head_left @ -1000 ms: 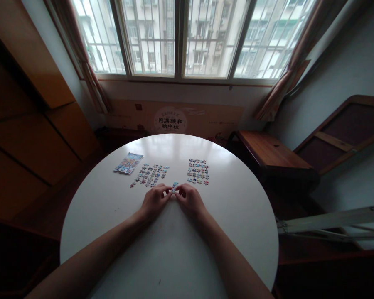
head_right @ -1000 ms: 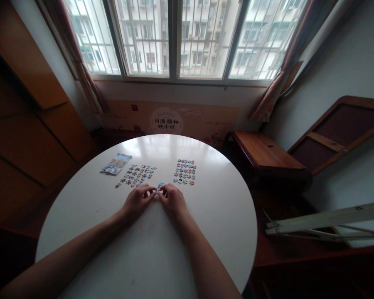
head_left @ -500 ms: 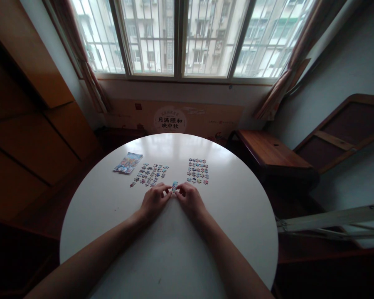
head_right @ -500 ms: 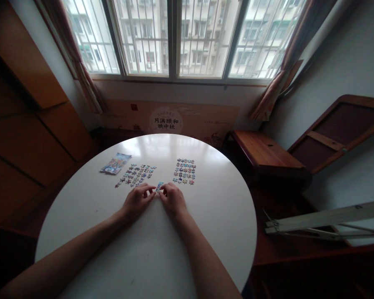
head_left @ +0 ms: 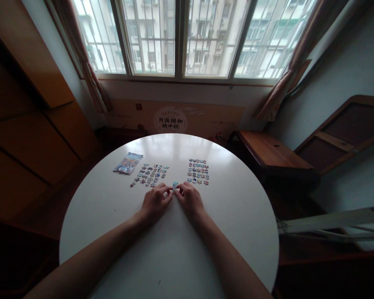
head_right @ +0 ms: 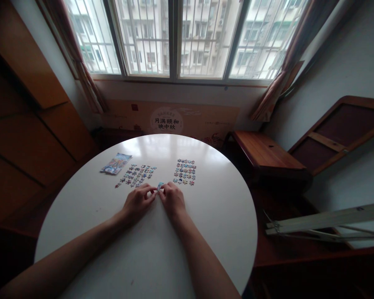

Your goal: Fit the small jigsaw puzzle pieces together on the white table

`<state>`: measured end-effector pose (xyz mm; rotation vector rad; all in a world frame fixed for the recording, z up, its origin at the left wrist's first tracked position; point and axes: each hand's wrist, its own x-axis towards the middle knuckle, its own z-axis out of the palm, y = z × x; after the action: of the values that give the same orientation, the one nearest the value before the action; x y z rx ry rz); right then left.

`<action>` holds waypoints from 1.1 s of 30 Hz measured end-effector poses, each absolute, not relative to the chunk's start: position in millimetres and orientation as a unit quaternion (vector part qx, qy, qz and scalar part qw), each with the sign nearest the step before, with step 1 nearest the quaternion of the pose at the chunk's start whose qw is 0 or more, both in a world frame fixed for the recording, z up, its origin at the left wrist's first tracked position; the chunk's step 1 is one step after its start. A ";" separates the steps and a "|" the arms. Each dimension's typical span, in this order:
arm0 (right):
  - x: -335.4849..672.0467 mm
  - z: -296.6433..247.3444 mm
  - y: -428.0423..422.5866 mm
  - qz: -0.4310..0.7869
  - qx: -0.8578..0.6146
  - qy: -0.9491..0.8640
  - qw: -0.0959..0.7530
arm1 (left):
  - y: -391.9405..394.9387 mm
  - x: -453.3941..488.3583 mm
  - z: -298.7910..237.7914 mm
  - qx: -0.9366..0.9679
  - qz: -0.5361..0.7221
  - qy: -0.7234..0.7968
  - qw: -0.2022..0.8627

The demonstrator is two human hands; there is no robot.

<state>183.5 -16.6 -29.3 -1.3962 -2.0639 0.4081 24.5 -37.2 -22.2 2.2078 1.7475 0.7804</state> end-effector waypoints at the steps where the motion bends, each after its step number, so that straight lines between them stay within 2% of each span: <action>1: 183.1 -28.6 -16.9 0.152 -0.528 -0.781 0.298 | -37.3 24.6 -21.9 0.751 0.264 0.595 0.113; 33: 183.3 -27.9 -18.9 0.129 -0.518 -0.797 0.282 | -39.2 26.2 -17.8 0.753 0.243 0.601 0.110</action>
<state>183.3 -18.9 -27.9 -1.3874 -2.1353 0.3452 26.2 -39.2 -17.8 2.2122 1.7670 0.7153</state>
